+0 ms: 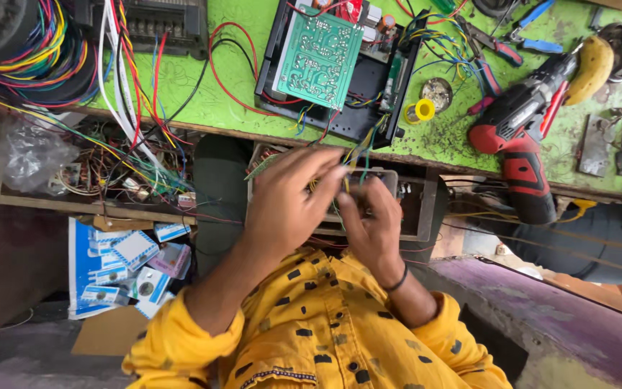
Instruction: The person solders wires to a green circuit board using a soldering iron and solder. They then use pliers to strip and trim wire ends, dip the wire in flux, and continue soldering connections on the board.
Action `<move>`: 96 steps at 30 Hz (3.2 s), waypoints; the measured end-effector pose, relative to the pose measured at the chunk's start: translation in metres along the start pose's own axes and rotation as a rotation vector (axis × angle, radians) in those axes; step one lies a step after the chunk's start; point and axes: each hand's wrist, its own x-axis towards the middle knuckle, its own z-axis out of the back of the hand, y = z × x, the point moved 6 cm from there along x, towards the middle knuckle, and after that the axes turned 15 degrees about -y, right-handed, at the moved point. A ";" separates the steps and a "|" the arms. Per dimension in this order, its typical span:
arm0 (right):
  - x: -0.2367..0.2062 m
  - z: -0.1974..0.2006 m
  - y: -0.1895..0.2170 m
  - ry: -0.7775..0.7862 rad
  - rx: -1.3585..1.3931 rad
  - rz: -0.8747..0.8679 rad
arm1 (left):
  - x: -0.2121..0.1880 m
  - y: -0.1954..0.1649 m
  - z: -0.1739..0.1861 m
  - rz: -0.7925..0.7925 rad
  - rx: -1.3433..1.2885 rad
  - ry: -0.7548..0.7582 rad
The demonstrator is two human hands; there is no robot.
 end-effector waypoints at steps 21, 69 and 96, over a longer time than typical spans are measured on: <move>0.128 0.042 0.027 0.226 -0.124 0.397 | 0.074 0.039 -0.083 0.471 -0.605 0.396; 0.135 0.040 0.053 0.498 -0.876 1.434 | 0.052 0.014 -0.086 -0.046 -0.108 -0.240; 0.138 0.052 -0.037 0.523 -0.317 -0.062 | 0.051 -0.004 -0.083 -0.362 -0.121 -0.071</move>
